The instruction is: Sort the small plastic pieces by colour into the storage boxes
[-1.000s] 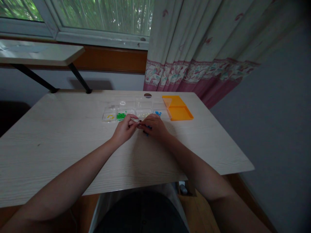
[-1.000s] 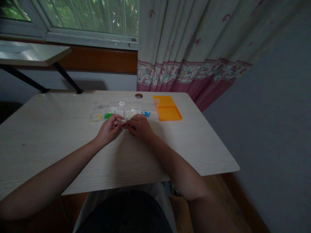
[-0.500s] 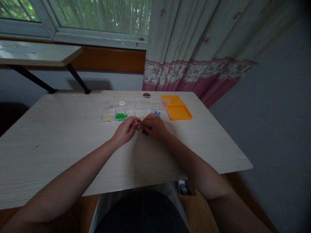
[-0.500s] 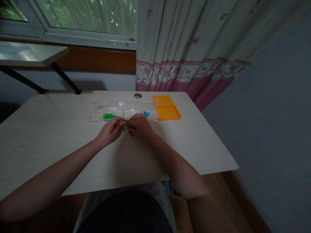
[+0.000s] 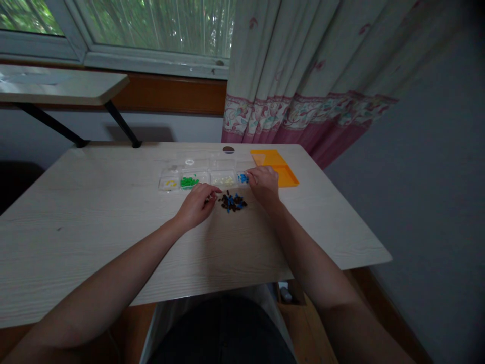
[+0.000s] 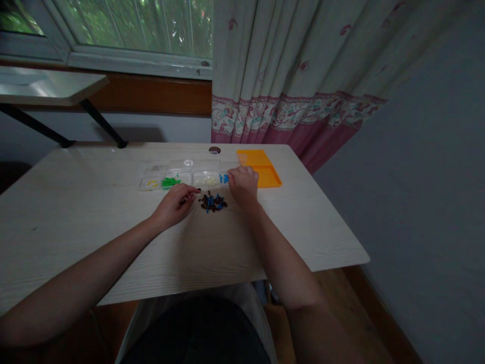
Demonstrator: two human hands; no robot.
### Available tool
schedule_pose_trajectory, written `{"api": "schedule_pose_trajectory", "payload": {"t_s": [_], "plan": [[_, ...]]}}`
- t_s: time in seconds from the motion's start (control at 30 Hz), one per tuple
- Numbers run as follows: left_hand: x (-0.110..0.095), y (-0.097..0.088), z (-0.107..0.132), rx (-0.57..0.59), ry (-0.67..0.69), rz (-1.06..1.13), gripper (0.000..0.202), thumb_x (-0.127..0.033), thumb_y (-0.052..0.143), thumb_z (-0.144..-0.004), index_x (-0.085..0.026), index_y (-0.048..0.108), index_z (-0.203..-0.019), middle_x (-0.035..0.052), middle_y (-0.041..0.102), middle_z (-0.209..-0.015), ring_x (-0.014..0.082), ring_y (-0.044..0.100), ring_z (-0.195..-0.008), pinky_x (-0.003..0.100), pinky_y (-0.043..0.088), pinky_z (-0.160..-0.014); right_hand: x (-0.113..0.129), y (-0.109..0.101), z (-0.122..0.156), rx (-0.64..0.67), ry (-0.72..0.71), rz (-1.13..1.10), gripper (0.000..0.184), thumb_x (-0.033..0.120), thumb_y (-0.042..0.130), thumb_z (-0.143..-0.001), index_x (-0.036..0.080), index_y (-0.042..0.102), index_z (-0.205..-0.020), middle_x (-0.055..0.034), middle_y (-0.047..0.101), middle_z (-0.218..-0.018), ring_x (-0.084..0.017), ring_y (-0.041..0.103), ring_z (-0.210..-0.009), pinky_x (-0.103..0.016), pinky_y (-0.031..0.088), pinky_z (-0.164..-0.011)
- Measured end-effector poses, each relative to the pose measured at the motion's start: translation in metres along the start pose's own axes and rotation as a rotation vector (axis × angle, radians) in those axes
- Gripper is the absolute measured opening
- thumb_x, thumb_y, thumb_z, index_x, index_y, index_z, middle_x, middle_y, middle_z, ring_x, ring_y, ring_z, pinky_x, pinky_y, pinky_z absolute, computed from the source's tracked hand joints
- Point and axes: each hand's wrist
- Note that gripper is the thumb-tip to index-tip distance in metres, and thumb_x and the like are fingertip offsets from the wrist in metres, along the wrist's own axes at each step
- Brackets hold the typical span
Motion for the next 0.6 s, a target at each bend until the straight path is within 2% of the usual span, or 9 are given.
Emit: {"api": "schedule_pose_trajectory", "payload": {"t_s": [0.17, 0.33, 0.6], "plan": [[-0.0016, -0.0020, -0.0003, 0.085, 0.077, -0.015, 0.025, -0.021, 0.054, -0.089, -0.021, 0.065, -0.112, 0.0081, 0.060, -0.102, 0.0229, 0.054, -0.099, 0.040, 0.042, -0.089, 0.0042, -0.0017, -0.0007, -0.016, 0.016, -0.023, 0.027, 0.030, 0.048, -0.095, 0.022, 0.073, -0.094, -0.0074, 0.070, -0.096, -0.027, 0.053, -0.095, -0.041, 0.035, -0.086], [-0.0056, -0.0025, 0.0008, 0.214, 0.136, -0.083, 0.031, -0.029, 0.064, -0.085, -0.030, 0.068, -0.115, 0.0071, 0.057, -0.111, 0.0252, 0.050, -0.107, 0.042, 0.041, -0.094, 0.0059, -0.0005, -0.0005, -0.016, 0.010, -0.041, 0.026, 0.030, 0.049, -0.094, 0.021, 0.073, -0.093, -0.0074, 0.070, -0.095, -0.026, 0.054, -0.095, -0.040, 0.035, -0.087], [-0.0058, -0.0016, 0.0024, 0.233, 0.189, -0.087, 0.020, -0.031, 0.063, -0.087, -0.030, 0.071, -0.105, 0.0055, 0.057, -0.110, 0.0236, 0.050, -0.103, 0.040, 0.041, -0.092, 0.0058, 0.0020, 0.0004, -0.007, -0.001, -0.052, 0.026, 0.031, 0.049, -0.095, 0.022, 0.073, -0.094, -0.0062, 0.071, -0.097, -0.024, 0.055, -0.095, -0.039, 0.035, -0.088]]}}
Point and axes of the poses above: each hand's wrist, its own z-axis away from the middle knuckle, its own y-axis out of the palm, x = y × z
